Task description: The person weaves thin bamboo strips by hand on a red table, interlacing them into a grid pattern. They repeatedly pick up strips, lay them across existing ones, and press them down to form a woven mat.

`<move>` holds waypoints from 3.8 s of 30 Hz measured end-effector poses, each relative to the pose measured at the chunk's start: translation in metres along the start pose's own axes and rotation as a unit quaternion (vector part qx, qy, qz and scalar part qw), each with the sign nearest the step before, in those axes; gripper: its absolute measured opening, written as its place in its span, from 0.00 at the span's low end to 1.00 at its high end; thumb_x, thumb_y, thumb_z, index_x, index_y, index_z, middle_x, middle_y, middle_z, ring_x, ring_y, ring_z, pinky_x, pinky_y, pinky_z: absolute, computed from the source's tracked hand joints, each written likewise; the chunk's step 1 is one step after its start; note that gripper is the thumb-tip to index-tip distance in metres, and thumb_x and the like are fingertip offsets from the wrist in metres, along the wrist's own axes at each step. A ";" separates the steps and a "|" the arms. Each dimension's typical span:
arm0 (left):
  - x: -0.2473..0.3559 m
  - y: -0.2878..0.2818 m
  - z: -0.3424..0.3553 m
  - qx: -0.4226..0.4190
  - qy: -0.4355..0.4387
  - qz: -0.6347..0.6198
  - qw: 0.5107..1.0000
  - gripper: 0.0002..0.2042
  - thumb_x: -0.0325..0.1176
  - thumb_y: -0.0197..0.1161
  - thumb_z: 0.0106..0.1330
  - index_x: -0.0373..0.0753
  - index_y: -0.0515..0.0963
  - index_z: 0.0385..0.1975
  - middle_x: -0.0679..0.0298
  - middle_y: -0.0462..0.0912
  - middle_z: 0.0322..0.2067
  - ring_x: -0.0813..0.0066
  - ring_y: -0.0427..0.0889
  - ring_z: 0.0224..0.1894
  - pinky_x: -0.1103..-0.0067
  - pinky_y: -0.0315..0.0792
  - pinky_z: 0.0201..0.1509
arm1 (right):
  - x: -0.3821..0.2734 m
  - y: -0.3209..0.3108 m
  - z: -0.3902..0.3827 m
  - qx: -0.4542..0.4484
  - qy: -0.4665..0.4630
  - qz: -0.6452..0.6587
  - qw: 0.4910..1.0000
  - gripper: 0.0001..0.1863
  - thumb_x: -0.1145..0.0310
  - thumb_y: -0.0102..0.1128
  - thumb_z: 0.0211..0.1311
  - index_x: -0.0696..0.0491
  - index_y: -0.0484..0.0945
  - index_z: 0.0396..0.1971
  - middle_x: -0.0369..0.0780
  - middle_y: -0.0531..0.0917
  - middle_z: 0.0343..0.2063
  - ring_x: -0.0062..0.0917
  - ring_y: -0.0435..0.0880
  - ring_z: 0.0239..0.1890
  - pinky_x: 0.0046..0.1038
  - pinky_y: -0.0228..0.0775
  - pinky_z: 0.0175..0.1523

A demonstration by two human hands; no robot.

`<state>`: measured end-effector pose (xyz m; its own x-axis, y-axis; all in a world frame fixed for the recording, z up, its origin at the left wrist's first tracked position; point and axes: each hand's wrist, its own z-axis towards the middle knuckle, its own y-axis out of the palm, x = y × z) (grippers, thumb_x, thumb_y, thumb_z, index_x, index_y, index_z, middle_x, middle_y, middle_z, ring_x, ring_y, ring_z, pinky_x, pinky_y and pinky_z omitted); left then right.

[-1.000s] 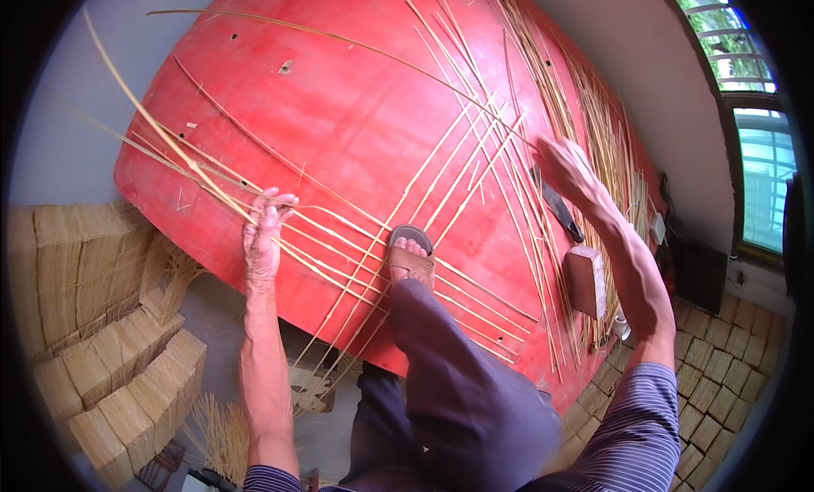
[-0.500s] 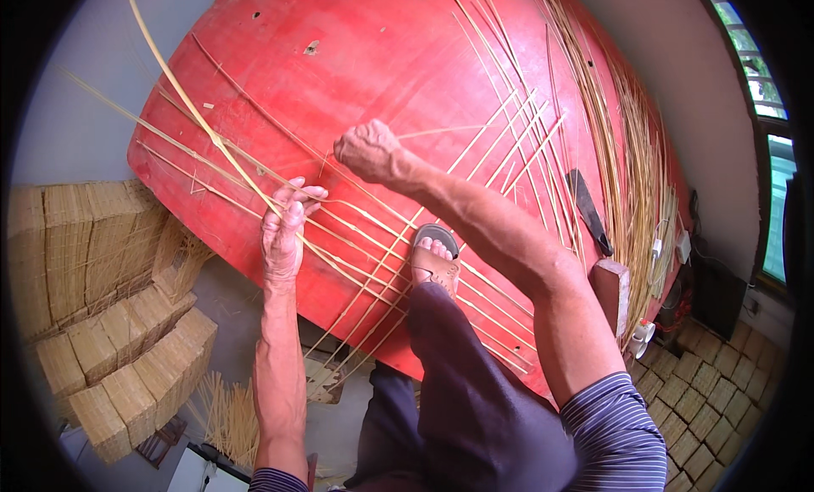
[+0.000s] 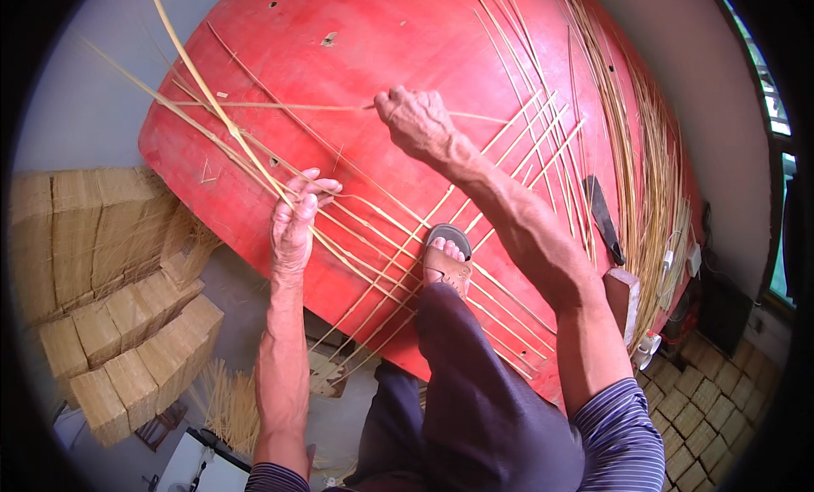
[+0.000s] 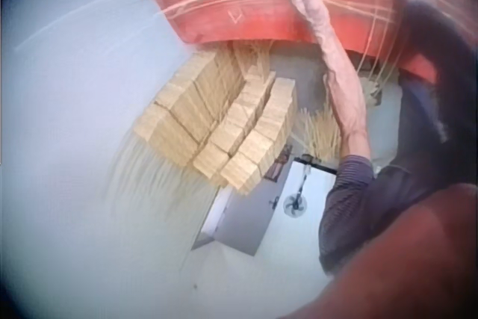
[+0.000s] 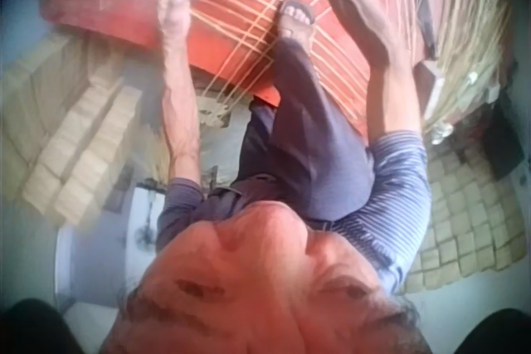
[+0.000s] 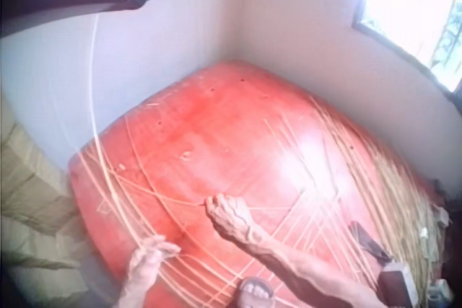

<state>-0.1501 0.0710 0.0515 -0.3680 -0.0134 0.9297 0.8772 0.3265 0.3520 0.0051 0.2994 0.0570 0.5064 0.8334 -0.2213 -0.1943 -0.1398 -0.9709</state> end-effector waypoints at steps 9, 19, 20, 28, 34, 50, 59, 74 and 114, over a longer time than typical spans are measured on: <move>0.000 0.013 -0.003 0.005 -0.007 0.054 0.998 0.22 0.39 0.56 0.72 0.34 0.68 0.61 0.52 0.82 0.48 0.62 0.80 0.54 0.65 0.70 0.63 | -0.015 -0.028 0.018 0.064 -0.075 0.015 0.995 0.09 0.75 0.54 0.57 0.55 0.74 0.38 0.45 0.78 0.30 0.42 0.84 0.32 0.43 0.73 0.31; 0.005 0.009 -0.002 0.010 -0.017 0.081 0.997 0.23 0.38 0.57 0.72 0.34 0.68 0.62 0.54 0.82 0.48 0.64 0.81 0.53 0.65 0.72 0.62 | -0.033 0.000 0.008 -0.039 -0.125 -0.030 0.991 0.07 0.72 0.58 0.56 0.56 0.76 0.35 0.46 0.81 0.28 0.37 0.85 0.31 0.40 0.75 0.32; 0.000 0.006 -0.003 0.010 -0.015 0.076 0.997 0.23 0.38 0.57 0.72 0.34 0.67 0.62 0.54 0.82 0.48 0.64 0.81 0.54 0.65 0.72 0.62 | -0.040 0.015 0.005 -0.075 -0.123 -0.043 0.989 0.07 0.70 0.58 0.57 0.56 0.78 0.34 0.44 0.82 0.28 0.35 0.85 0.29 0.39 0.73 0.29; -0.008 -0.009 -0.005 0.181 -0.041 0.083 0.979 0.33 0.44 0.59 0.71 0.28 0.57 0.68 0.46 0.70 0.61 0.58 0.73 0.63 0.66 0.65 0.68 | -0.023 0.105 -0.059 -0.052 -0.134 -0.049 0.988 0.07 0.65 0.62 0.49 0.52 0.77 0.21 0.34 0.76 0.18 0.27 0.77 0.21 0.35 0.61 0.26; -0.048 -0.071 -0.089 0.245 -0.146 0.562 0.777 0.19 0.33 0.64 0.63 0.35 0.75 0.53 0.51 0.79 0.49 0.55 0.78 0.54 0.64 0.70 0.60 | -0.017 0.112 -0.061 -0.014 -0.094 -0.003 0.995 0.05 0.63 0.62 0.47 0.45 0.76 0.19 0.36 0.74 0.18 0.29 0.76 0.23 0.37 0.58 0.29; -0.051 -0.073 -0.124 0.041 -0.243 0.440 0.863 0.06 0.31 0.59 0.64 0.35 0.77 0.32 0.61 0.78 0.20 0.77 0.76 0.24 0.75 0.70 0.30 | 0.011 0.089 -0.064 -0.123 -0.081 0.029 0.989 0.05 0.64 0.59 0.48 0.48 0.78 0.20 0.41 0.81 0.23 0.38 0.84 0.30 0.41 0.73 0.31; -0.051 -0.072 -0.127 0.036 -0.242 0.436 0.866 0.06 0.31 0.59 0.63 0.34 0.77 0.32 0.62 0.78 0.19 0.77 0.77 0.24 0.75 0.71 0.30 | 0.016 0.083 -0.069 -0.134 -0.055 0.114 0.983 0.08 0.62 0.62 0.49 0.51 0.78 0.23 0.46 0.81 0.33 0.42 0.85 0.32 0.42 0.75 0.31; -0.048 -0.057 -0.124 0.021 -0.210 0.475 0.854 0.04 0.29 0.60 0.61 0.35 0.76 0.30 0.53 0.75 0.20 0.60 0.77 0.23 0.69 0.70 0.30 | 0.026 0.076 -0.077 -0.126 -0.022 0.176 0.976 0.06 0.68 0.63 0.56 0.53 0.77 0.30 0.45 0.78 0.34 0.46 0.81 0.35 0.45 0.74 0.36; -0.120 0.030 -0.172 0.253 -0.033 0.591 0.765 0.05 0.23 0.59 0.60 0.37 0.73 0.35 0.58 0.69 0.32 0.63 0.72 0.35 0.65 0.68 0.37 | -0.010 0.093 -0.133 -0.057 -0.133 0.177 0.973 0.11 0.81 0.61 0.56 0.57 0.82 0.40 0.43 0.80 0.40 0.39 0.83 0.42 0.37 0.77 0.44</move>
<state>-0.0267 -0.0796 -0.0304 0.5611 0.6163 0.5525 0.3836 0.3979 -0.8334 0.0937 0.2074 -0.0431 0.1864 0.8288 -0.5276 -0.2142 -0.4898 -0.8451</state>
